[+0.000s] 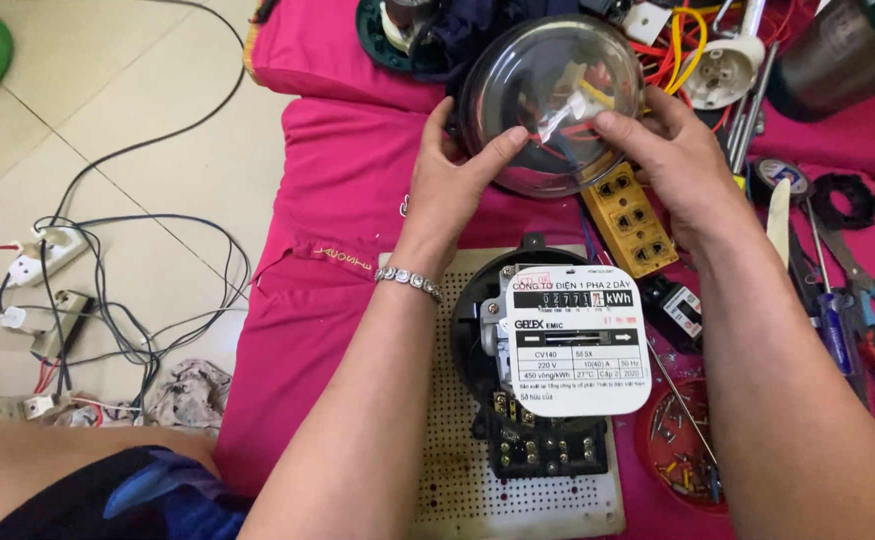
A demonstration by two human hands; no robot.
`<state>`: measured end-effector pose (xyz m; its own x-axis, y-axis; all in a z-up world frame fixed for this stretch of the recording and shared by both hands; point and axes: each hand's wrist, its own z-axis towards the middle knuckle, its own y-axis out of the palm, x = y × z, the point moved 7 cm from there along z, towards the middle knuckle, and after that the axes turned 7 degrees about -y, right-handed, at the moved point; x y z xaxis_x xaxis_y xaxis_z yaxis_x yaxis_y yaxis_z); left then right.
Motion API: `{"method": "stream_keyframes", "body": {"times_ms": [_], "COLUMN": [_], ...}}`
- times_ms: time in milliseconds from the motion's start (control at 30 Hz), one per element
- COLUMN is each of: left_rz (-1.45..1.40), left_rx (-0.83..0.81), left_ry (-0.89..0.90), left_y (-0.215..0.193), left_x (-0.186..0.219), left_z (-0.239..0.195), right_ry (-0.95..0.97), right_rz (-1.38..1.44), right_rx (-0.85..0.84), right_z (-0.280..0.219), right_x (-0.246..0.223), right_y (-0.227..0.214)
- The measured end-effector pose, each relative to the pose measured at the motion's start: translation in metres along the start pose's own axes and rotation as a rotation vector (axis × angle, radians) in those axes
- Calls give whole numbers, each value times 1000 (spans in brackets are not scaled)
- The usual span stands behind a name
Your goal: The person assembles an electric meter by placing it onto a perforated board and securing it with screws. They then attach the clear plastic cover over the meter and tighten it in place.
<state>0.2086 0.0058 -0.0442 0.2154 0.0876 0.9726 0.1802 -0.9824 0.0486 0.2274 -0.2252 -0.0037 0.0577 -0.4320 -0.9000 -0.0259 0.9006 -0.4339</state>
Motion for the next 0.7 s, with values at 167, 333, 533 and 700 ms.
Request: {"method": "stream_keyframes", "body": {"times_ms": [167,333,533,700], "left_rz": [-41,-86,-79,-77], "left_rx": [-6,-22,-36,-33], "left_ry": [-12,-53,-68,-65], "left_y": [0,0,-5,-11], "left_x": [-1,8,37,60], "left_z": [5,8,0,-23], "right_ry": [78,212,241,107], "right_rz": [186,268,322,372], "right_rx": [-50,-55,-1,-28], "right_z": [5,14,13,-1], "right_x": [-3,2,-13,-51], "right_y": [5,4,-3,-9]}}
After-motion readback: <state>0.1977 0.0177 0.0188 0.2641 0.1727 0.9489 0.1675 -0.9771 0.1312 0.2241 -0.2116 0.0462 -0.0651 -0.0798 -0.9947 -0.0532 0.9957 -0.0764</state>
